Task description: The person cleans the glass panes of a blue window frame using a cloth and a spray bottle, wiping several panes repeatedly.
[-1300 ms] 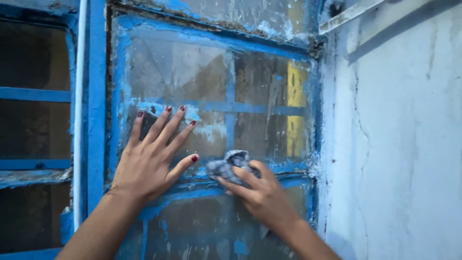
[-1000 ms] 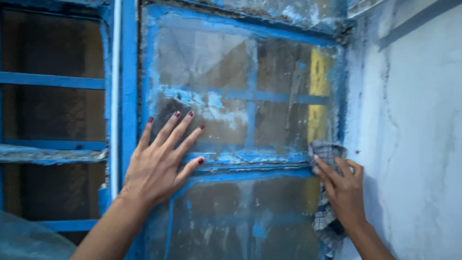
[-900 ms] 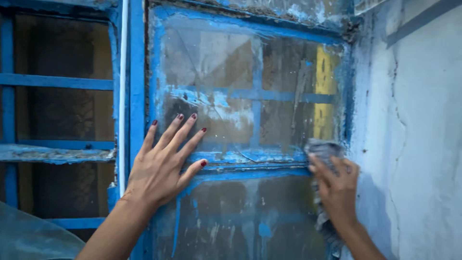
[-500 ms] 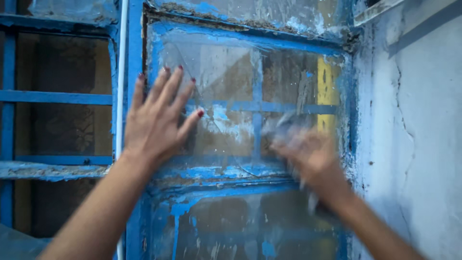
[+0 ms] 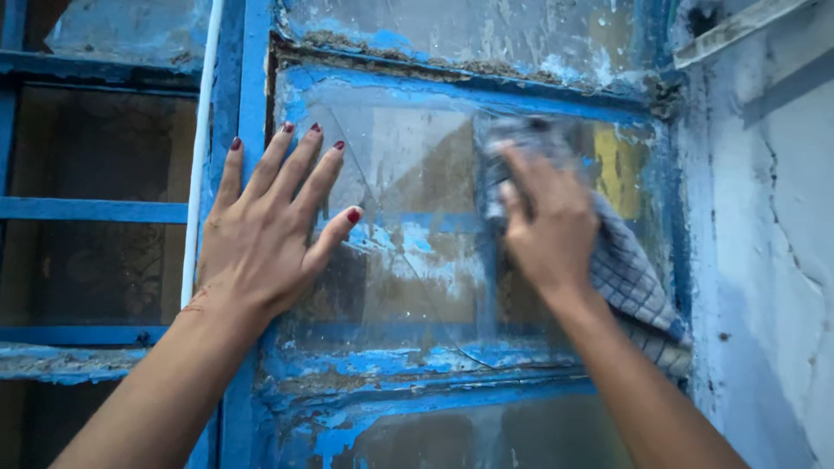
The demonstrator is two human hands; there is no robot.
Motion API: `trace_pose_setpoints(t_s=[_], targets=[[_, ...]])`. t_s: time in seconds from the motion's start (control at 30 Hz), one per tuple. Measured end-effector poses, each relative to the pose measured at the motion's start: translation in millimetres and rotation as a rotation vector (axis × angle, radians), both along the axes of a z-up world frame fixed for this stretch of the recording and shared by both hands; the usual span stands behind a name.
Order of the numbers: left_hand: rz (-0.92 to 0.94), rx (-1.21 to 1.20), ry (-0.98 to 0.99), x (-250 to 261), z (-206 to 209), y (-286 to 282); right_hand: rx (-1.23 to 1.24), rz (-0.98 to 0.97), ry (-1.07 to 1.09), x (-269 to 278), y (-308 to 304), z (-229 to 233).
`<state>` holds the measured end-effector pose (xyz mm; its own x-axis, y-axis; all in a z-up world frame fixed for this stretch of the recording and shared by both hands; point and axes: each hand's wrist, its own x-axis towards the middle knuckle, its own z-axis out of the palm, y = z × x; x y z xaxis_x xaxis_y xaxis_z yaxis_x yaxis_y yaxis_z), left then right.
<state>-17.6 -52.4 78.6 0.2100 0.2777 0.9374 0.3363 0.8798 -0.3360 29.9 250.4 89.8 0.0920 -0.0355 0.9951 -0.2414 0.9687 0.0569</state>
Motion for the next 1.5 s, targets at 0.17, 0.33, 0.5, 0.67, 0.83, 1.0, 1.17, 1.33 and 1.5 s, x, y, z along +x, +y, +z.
trace_pose_setpoints(t_s=[0.17,0.33,0.5,0.67,0.83,1.0,1.17,1.33,1.5], targets=[[-0.028,-0.023,-0.036,3.6,-1.7,-4.1,0.584,0.166,-0.038,12.7,-52.6,-32.5],[-0.025,-0.036,-0.018,5.0,-0.4,-4.5,0.665,-0.023,0.025,19.4,-45.6,-55.3],[-0.033,-0.022,-0.05,5.1,-4.5,-4.9,-0.007,-0.019,-0.009,26.8,51.6,-14.4],[-0.061,-0.022,-0.053,5.3,-3.1,-4.3,-0.015,-0.064,0.277,-5.8,44.7,-4.8],[-0.086,-0.033,-0.052,5.7,-0.7,-6.1,0.191,0.212,0.182,-21.4,-78.9,-10.5],[-0.164,-0.044,-0.046,7.0,-2.4,-11.1,0.497,0.16,0.137,-4.4,-150.6,-30.6],[-0.173,-0.029,-0.059,9.5,-9.5,-11.1,0.563,0.062,0.101,12.5,-85.8,-20.9],[-0.184,-0.003,-0.078,7.5,-11.0,-11.2,0.125,-0.129,0.326,-15.8,-41.3,48.9],[-0.292,-0.013,-0.086,3.5,-12.6,-14.4,0.276,-0.053,0.331,-45.7,-108.7,37.4]])
